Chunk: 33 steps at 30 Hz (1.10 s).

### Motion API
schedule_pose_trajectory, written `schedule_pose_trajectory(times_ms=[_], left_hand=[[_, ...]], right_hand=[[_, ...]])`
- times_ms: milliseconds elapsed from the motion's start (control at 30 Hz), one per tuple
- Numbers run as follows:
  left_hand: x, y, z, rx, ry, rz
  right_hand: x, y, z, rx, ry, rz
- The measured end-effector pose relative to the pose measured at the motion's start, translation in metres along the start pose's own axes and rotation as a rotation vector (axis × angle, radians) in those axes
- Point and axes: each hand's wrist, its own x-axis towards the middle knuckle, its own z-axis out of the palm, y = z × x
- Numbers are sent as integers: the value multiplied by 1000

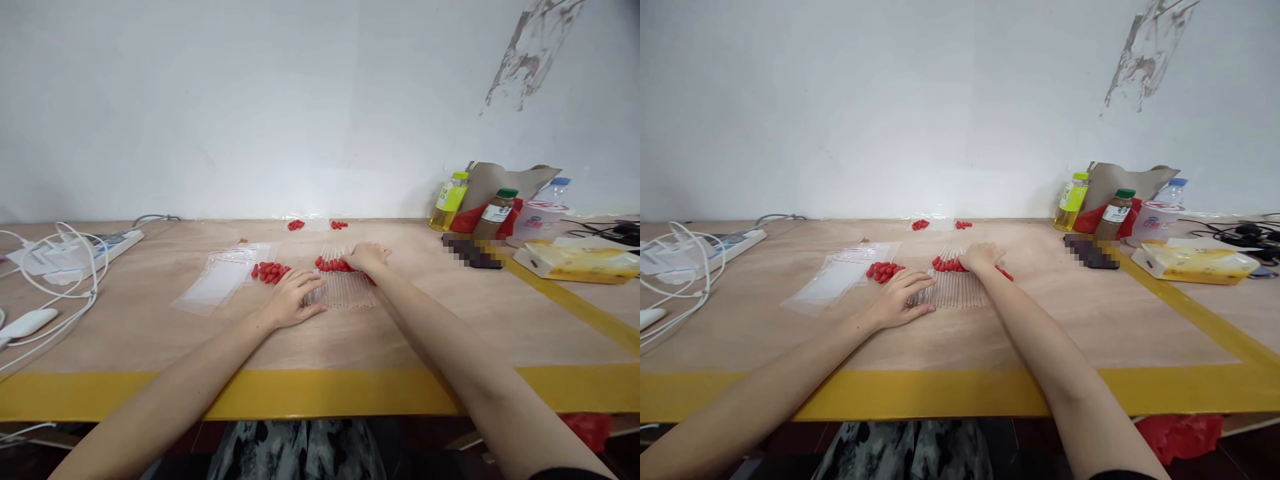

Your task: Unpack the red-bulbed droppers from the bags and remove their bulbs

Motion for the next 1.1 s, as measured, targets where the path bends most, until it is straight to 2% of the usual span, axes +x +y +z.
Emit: schedule_pose_trajectory(times_ms=[100,233,433,533,633,767,867,1000,1100], left_hand=[[0,1,-4,7,25,-7],[-1,-1,-6,21,31,-18],[-2,-1,-8,33,55,-51],[-2,0,-8,35,93,-116],[-1,3,-7,15,141,-155],[1,9,-2,58,219,-146],[3,14,2,154,232,-84],[4,18,4,194,106,52],[3,20,4,200,64,68]], right_hand=[[7,-6,0,-5,-65,57],[14,-7,-1,6,-113,61],[8,-4,-11,37,-15,-32],[-9,7,-19,86,110,-179],[-36,29,-21,145,339,-548],[-70,57,-6,46,469,-952],[-87,65,9,39,546,-1056],[-96,60,20,82,597,-1054],[-97,57,21,74,620,-1038]])
